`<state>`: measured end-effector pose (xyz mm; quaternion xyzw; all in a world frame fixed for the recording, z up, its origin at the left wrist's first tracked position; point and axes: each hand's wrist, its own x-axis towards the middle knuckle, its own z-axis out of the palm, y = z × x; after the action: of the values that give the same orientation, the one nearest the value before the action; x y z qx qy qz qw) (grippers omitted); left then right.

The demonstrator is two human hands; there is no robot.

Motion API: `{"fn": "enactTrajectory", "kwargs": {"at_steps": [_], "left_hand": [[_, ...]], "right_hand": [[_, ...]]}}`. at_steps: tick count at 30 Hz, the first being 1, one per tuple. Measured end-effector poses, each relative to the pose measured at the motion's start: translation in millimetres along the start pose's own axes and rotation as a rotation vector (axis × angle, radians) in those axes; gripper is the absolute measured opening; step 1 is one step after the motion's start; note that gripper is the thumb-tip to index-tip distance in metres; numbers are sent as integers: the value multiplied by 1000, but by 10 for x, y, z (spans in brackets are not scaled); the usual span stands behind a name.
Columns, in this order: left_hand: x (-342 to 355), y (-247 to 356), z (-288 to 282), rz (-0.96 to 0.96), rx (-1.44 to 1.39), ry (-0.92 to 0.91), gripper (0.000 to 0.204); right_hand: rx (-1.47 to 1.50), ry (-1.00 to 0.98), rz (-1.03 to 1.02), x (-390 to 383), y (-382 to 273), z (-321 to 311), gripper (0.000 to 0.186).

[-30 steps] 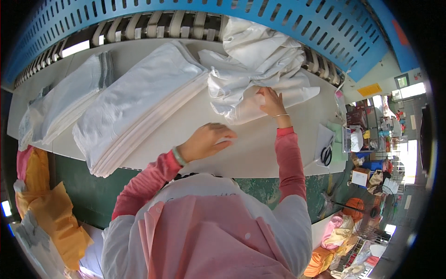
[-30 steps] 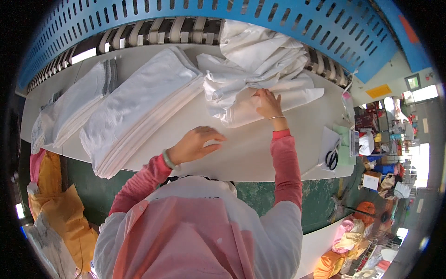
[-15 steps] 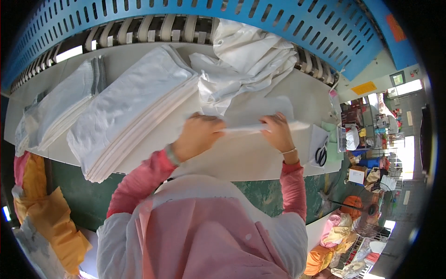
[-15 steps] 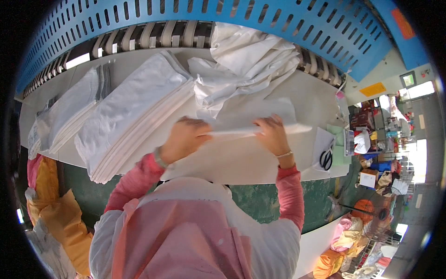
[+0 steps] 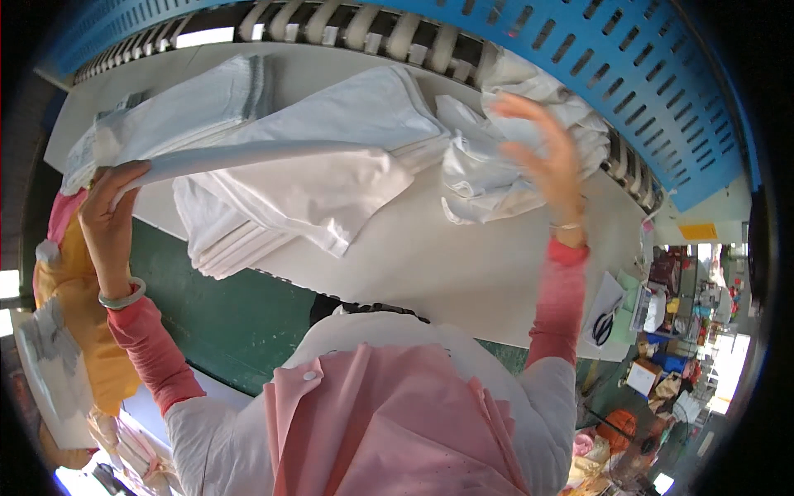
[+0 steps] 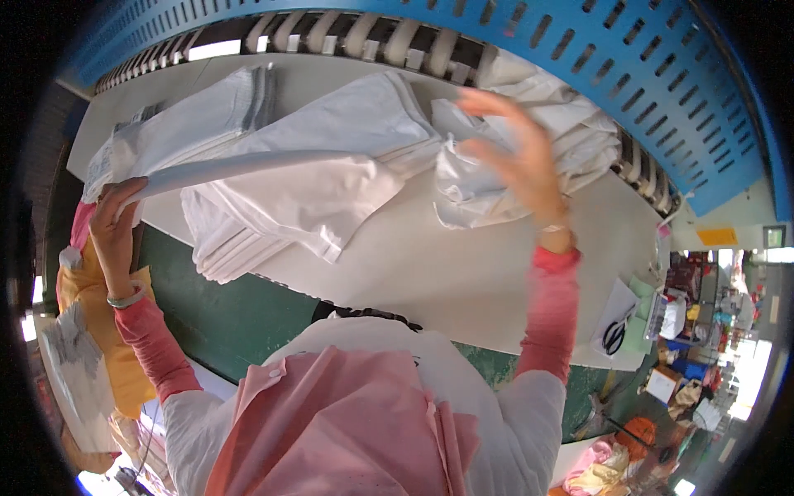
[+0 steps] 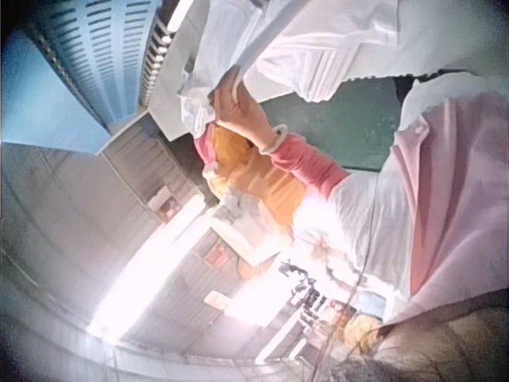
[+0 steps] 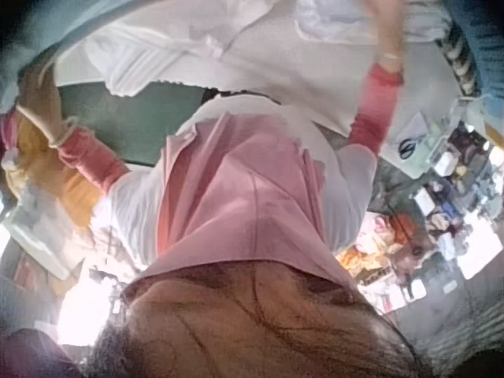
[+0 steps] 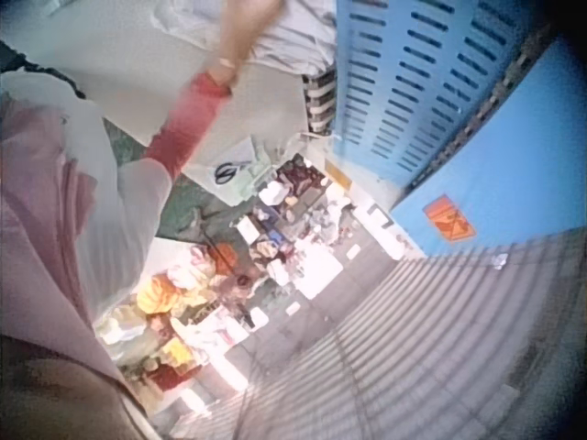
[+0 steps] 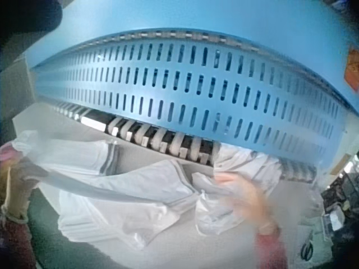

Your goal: The person takes white fabrics from a pile, spreads them out on a table, and folds them before stacking them.

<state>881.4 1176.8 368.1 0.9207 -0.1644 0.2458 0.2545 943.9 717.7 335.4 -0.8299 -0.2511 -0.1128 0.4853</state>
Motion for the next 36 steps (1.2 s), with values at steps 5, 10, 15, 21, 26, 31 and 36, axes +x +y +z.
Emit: {"fn": "enactTrajectory", "kwargs": {"at_steps": [5, 10, 15, 21, 26, 31, 36], "left_hand": [[-34, 124, -127, -83, -8, 15, 23], [-381, -140, -568, -291, -200, 85, 20], [-316, -827, -583, -325, 110, 22, 15], [-154, -876, -148, -65, 85, 198, 15], [-855, -903, 631, -99, 103, 54, 28], [-1522, -842, 1104, -254, 208, -260, 32], [-1167, -309, 813, -232, 201, -63, 26]], "right_hand": [[-68, -557, -102, 18, 462, 1422, 76], [-83, -466, 91, -298, 831, 1287, 29], [-248, -68, -148, 522, 394, 602, 22], [-511, 147, -499, 1091, 662, 412, 34], [-497, -7, -329, 585, 1437, 716, 37], [-667, -168, -63, -153, 1407, 783, 33], [-294, 312, 321, -746, 1351, -279, 20]]}}
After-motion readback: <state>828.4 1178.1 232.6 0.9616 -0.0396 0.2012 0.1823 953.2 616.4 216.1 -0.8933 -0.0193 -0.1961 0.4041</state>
